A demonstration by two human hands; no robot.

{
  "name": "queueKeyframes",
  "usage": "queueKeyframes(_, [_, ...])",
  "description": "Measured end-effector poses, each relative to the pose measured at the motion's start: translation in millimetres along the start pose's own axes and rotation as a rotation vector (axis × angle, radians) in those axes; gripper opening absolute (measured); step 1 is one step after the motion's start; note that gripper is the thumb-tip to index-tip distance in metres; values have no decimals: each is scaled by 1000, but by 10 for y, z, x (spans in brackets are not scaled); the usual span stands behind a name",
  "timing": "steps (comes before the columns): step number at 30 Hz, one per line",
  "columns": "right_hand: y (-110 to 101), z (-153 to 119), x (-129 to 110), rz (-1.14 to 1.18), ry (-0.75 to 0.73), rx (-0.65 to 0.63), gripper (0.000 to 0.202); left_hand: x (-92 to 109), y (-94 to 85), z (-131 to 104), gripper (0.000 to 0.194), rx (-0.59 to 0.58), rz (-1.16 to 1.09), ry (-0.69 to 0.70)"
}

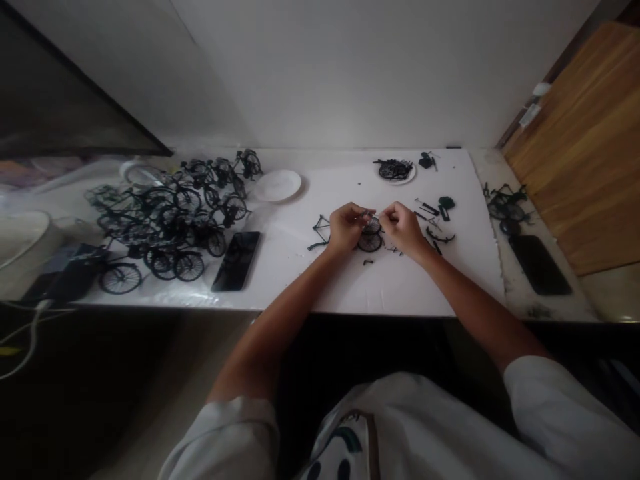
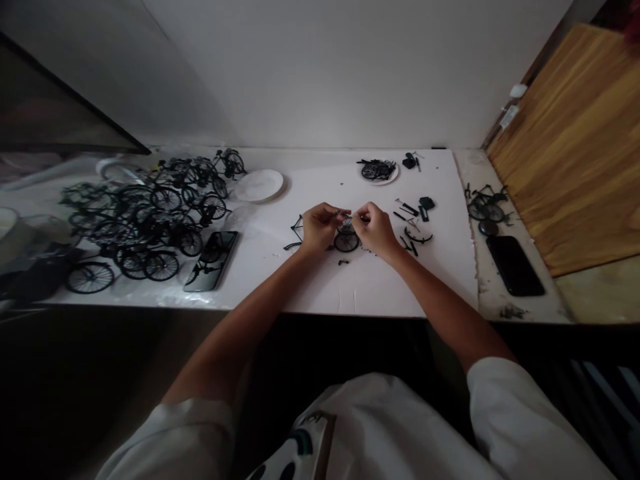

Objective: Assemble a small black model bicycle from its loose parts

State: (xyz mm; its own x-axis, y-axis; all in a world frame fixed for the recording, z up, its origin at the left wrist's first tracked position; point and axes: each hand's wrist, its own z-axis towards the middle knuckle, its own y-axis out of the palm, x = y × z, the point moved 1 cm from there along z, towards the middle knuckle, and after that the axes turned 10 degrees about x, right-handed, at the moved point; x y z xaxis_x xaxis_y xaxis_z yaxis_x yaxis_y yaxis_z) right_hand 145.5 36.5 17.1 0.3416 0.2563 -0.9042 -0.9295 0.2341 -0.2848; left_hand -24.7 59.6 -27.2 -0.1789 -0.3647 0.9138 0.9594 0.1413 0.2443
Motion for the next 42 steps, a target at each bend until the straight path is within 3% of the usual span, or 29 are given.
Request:
queueKeyframes(6, [-4, -33, -33, -73, -279, -69, 20, 58, -38, 42, 24, -7, -15, 16])
queueKeyframes(12, [31, -12, 47, -84, -405, -14, 14, -62, -45, 75, 42, 49, -78, -42])
queueKeyframes(17, [40, -21, 36, -71, -336, 38, 22, -38, -45, 46, 55, -4, -77, -166])
queueKeyframes(24, [27, -44, -4, -42, -261, -7, 30, 151, -86, 54, 55, -98, -122, -358])
queueKeyframes(26, [30, -59, -21, -14, -257, -54, 32, 179, -89, 60, 53, -110, -138, -374])
queueKeyframes(30, [38, -77, -40, 10, -308, -131, 60, 242, -87, 65, 50, -163, -165, -382])
queueKeyframes(42, [11, -22, -16, 30, -260, -190, 54, 241, -159, 123, 49, -294, -189, -418])
